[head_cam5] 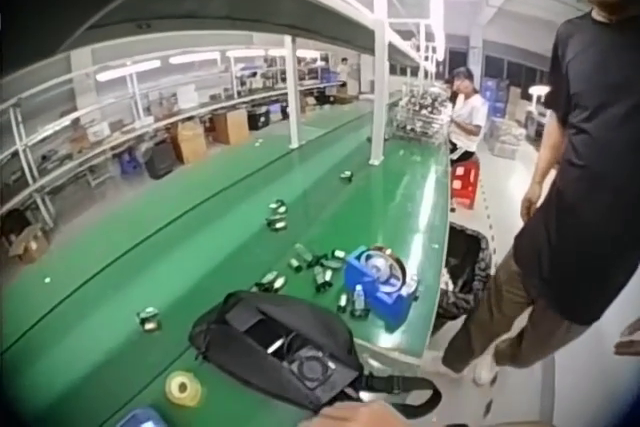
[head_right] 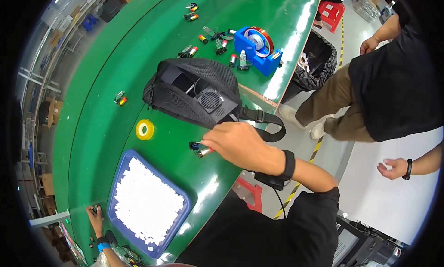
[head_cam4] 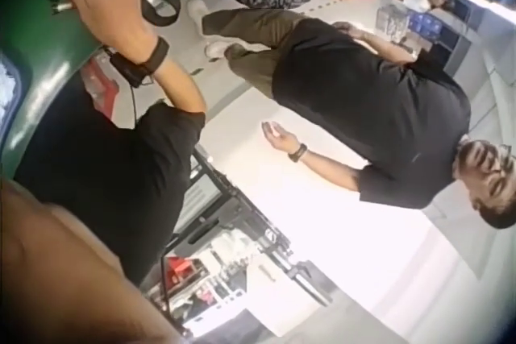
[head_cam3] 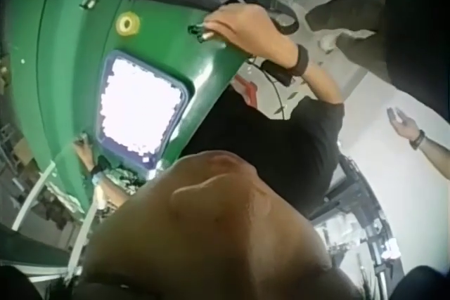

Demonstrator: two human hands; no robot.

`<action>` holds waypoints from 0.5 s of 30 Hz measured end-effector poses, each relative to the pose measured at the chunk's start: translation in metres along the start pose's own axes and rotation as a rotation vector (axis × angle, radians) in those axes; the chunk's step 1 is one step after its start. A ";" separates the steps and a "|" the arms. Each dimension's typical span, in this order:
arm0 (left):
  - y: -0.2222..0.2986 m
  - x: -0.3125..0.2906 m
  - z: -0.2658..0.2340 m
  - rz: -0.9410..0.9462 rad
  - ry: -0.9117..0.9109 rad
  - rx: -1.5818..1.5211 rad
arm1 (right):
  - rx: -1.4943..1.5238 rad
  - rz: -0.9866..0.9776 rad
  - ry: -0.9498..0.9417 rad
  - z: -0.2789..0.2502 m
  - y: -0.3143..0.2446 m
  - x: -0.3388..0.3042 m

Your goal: The person assembles electronic components by picking up a circuit board, a battery, and a small black component from a tray. They align and press the parts together, testing the light on the board before placing the completed unit on the green workbench.

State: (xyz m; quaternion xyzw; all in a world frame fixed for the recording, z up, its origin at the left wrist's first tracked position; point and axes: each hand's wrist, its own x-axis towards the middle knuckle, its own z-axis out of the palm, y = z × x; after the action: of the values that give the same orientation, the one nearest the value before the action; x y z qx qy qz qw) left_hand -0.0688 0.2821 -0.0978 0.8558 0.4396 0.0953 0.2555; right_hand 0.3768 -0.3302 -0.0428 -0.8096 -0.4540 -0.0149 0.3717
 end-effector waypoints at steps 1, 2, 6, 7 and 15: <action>0.004 -0.005 -0.003 -0.005 0.004 0.013 | -0.121 0.017 -0.147 0.007 -0.003 0.001; 0.005 -0.007 -0.004 -0.008 0.005 0.027 | -0.122 0.016 -0.150 0.007 -0.005 0.002; -0.004 -0.018 -0.006 -0.014 0.008 0.019 | -0.033 0.036 0.138 -0.019 0.006 0.019; -0.006 -0.018 -0.005 -0.029 0.009 0.024 | 0.038 0.127 0.167 -0.031 0.015 0.026; -0.012 -0.005 0.003 -0.012 0.051 -0.008 | -0.180 0.234 0.161 -0.050 0.117 0.064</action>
State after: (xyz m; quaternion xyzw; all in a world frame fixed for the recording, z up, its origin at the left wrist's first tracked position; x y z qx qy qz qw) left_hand -0.0785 0.2828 -0.1062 0.8494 0.4508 0.1171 0.2483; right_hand 0.5176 -0.3513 -0.0523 -0.8832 -0.3221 -0.0770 0.3321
